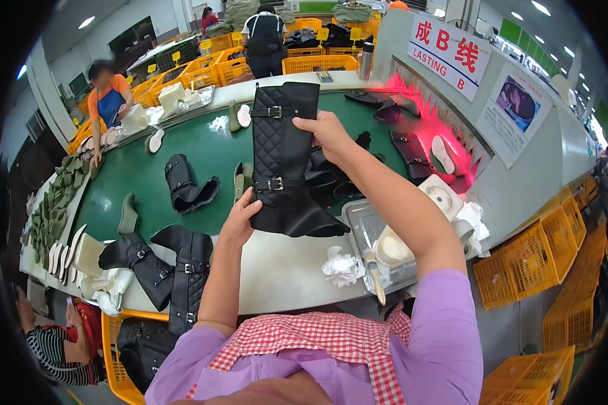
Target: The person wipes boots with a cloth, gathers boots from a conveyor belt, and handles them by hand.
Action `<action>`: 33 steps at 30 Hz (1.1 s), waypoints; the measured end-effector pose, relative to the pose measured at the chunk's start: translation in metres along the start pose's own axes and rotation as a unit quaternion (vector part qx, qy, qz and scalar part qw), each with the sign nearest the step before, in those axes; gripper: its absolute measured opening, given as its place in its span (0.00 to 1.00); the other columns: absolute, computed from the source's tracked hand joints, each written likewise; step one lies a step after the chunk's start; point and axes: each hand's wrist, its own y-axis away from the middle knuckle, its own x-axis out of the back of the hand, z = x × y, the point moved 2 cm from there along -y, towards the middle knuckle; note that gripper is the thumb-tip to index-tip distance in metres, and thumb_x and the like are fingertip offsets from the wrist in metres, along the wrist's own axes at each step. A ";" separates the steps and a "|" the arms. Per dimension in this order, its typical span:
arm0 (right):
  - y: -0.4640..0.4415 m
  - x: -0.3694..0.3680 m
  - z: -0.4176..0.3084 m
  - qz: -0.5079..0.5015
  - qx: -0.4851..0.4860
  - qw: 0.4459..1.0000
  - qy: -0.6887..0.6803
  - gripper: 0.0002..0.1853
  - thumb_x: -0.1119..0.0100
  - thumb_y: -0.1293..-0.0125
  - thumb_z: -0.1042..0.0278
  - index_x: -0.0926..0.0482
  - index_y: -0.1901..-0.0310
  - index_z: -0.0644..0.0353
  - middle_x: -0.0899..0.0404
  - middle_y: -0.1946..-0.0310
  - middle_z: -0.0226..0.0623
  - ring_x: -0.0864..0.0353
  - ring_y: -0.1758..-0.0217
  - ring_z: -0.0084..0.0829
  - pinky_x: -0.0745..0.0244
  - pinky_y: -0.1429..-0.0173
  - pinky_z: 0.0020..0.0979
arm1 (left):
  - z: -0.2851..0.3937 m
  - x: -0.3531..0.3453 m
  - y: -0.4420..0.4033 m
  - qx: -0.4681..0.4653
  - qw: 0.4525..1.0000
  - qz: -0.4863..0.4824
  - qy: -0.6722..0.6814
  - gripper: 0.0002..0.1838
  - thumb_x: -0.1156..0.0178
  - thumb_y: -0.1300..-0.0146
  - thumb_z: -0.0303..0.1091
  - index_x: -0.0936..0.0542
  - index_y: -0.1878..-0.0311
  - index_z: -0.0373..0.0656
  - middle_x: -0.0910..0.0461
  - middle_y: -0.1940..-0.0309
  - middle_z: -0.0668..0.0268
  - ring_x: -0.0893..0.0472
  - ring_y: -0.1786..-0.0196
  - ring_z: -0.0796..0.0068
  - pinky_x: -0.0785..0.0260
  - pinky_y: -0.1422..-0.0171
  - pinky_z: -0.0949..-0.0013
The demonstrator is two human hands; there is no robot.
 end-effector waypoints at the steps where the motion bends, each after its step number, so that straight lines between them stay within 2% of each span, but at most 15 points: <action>1: 0.004 -0.002 -0.002 -0.003 0.001 1.000 0.023 0.15 0.36 0.36 0.65 0.22 0.52 0.64 0.17 0.59 0.33 0.17 0.58 0.24 0.21 0.51 0.30 | 0.001 -0.001 0.000 -0.010 0.999 0.002 -0.033 0.36 0.36 0.39 0.33 0.39 0.30 0.35 0.28 0.38 0.63 0.28 0.37 0.71 0.39 0.30 0.67; 3: 0.012 -0.006 -0.003 -0.003 0.000 0.999 0.044 0.15 0.36 0.35 0.64 0.21 0.52 0.64 0.17 0.59 0.32 0.17 0.59 0.23 0.21 0.53 0.28 | -0.003 -0.001 0.005 -0.016 0.998 0.003 -0.067 0.39 0.36 0.40 0.29 0.42 0.28 0.33 0.29 0.38 0.63 0.28 0.37 0.71 0.42 0.29 0.68; 5: 0.018 -0.007 -0.006 -0.010 -0.009 0.998 0.059 0.15 0.36 0.35 0.62 0.21 0.53 0.62 0.17 0.59 0.31 0.18 0.59 0.22 0.24 0.54 0.26 | -0.006 0.001 0.007 -0.014 0.995 0.030 -0.091 0.38 0.33 0.44 0.28 0.38 0.31 0.34 0.27 0.40 0.64 0.27 0.39 0.72 0.42 0.30 0.69; 9: 0.029 -0.004 -0.003 -0.026 -0.010 0.999 0.047 0.16 0.38 0.34 0.63 0.21 0.51 0.65 0.17 0.58 0.35 0.17 0.58 0.26 0.22 0.54 0.30 | -0.006 -0.009 0.014 0.049 0.995 -0.020 -0.085 0.37 0.32 0.47 0.26 0.36 0.33 0.35 0.26 0.42 0.65 0.26 0.40 0.72 0.41 0.31 0.70; 11: 0.035 -0.006 0.002 -0.071 -0.017 0.996 0.046 0.16 0.39 0.33 0.61 0.20 0.51 0.65 0.17 0.58 0.35 0.18 0.57 0.26 0.23 0.53 0.29 | -0.009 -0.019 0.016 0.034 0.998 -0.008 -0.054 0.34 0.31 0.47 0.27 0.32 0.36 0.37 0.22 0.46 0.65 0.24 0.43 0.73 0.36 0.34 0.68; 14: 0.042 -0.006 0.010 -0.095 -0.022 0.993 0.071 0.17 0.39 0.34 0.60 0.20 0.50 0.65 0.17 0.58 0.34 0.18 0.58 0.25 0.24 0.54 0.29 | -0.002 -0.039 0.025 0.001 0.999 -0.013 -0.051 0.35 0.33 0.47 0.23 0.34 0.35 0.37 0.23 0.46 0.64 0.24 0.43 0.72 0.36 0.34 0.68; 18: 0.056 -0.001 0.003 -0.045 -0.019 0.983 0.176 0.15 0.39 0.35 0.62 0.19 0.52 0.62 0.16 0.62 0.33 0.18 0.60 0.24 0.24 0.56 0.29 | 0.000 -0.044 0.030 -0.056 0.997 0.039 -0.021 0.33 0.37 0.44 0.19 0.35 0.33 0.38 0.24 0.44 0.63 0.24 0.42 0.72 0.35 0.34 0.67; 20: 0.063 0.009 0.006 0.102 0.186 0.920 0.330 0.13 0.40 0.36 0.62 0.18 0.56 0.61 0.17 0.67 0.32 0.19 0.66 0.23 0.23 0.61 0.28 | -0.001 -0.039 0.028 -0.107 0.991 0.074 -0.019 0.34 0.37 0.44 0.19 0.36 0.33 0.38 0.24 0.44 0.62 0.24 0.42 0.70 0.34 0.34 0.66; 21: 0.070 0.008 0.005 0.099 0.186 0.920 0.330 0.13 0.40 0.36 0.62 0.18 0.56 0.61 0.17 0.67 0.32 0.19 0.66 0.23 0.23 0.61 0.28 | 0.001 -0.036 0.028 -0.158 0.981 0.108 -0.017 0.36 0.36 0.44 0.20 0.38 0.32 0.39 0.25 0.43 0.61 0.24 0.42 0.69 0.34 0.34 0.65; 23: 0.090 0.002 0.005 0.069 0.095 0.953 0.278 0.14 0.42 0.34 0.63 0.19 0.54 0.64 0.17 0.67 0.34 0.21 0.70 0.20 0.26 0.67 0.22 | 0.007 -0.042 0.031 -0.204 0.970 0.132 -0.013 0.36 0.37 0.43 0.19 0.39 0.31 0.39 0.27 0.41 0.62 0.26 0.41 0.69 0.34 0.34 0.66; 25: 0.106 -0.008 0.023 -0.025 -0.021 0.980 0.197 0.16 0.42 0.34 0.62 0.20 0.50 0.64 0.17 0.64 0.35 0.20 0.69 0.22 0.25 0.67 0.24 | 0.013 -0.046 0.034 -0.299 0.938 0.170 -0.048 0.37 0.39 0.42 0.17 0.41 0.30 0.39 0.30 0.40 0.62 0.27 0.40 0.70 0.35 0.33 0.66; 26: 0.112 -0.015 0.038 -0.047 -0.061 0.981 0.178 0.18 0.41 0.33 0.60 0.21 0.48 0.64 0.18 0.62 0.36 0.19 0.67 0.23 0.25 0.66 0.24 | 0.013 -0.046 0.038 -0.304 0.931 0.190 -0.075 0.38 0.41 0.42 0.15 0.42 0.29 0.39 0.31 0.39 0.62 0.27 0.39 0.70 0.35 0.33 0.66; 29: 0.125 -0.038 0.067 -0.098 -0.092 0.976 0.171 0.20 0.41 0.33 0.59 0.23 0.45 0.64 0.18 0.61 0.36 0.19 0.65 0.25 0.24 0.63 0.26 | 0.011 -0.048 0.045 -0.328 0.917 0.202 -0.104 0.38 0.40 0.42 0.17 0.44 0.29 0.38 0.31 0.39 0.61 0.28 0.39 0.71 0.36 0.34 0.68; 31: 0.125 -0.045 0.070 -0.141 -0.082 0.956 0.245 0.19 0.41 0.33 0.59 0.21 0.47 0.64 0.17 0.61 0.36 0.17 0.65 0.26 0.23 0.64 0.27 | 0.012 -0.044 0.052 -0.323 0.918 0.202 -0.111 0.38 0.40 0.42 0.16 0.43 0.29 0.37 0.31 0.39 0.60 0.27 0.40 0.70 0.35 0.35 0.68; 33: 0.120 -0.041 0.065 -0.158 -0.117 0.951 0.237 0.17 0.41 0.33 0.60 0.20 0.51 0.65 0.17 0.63 0.38 0.15 0.68 0.28 0.22 0.66 0.28 | 0.016 -0.037 0.056 -0.282 0.933 0.196 -0.109 0.37 0.41 0.43 0.17 0.43 0.30 0.36 0.30 0.40 0.60 0.26 0.41 0.69 0.34 0.35 0.67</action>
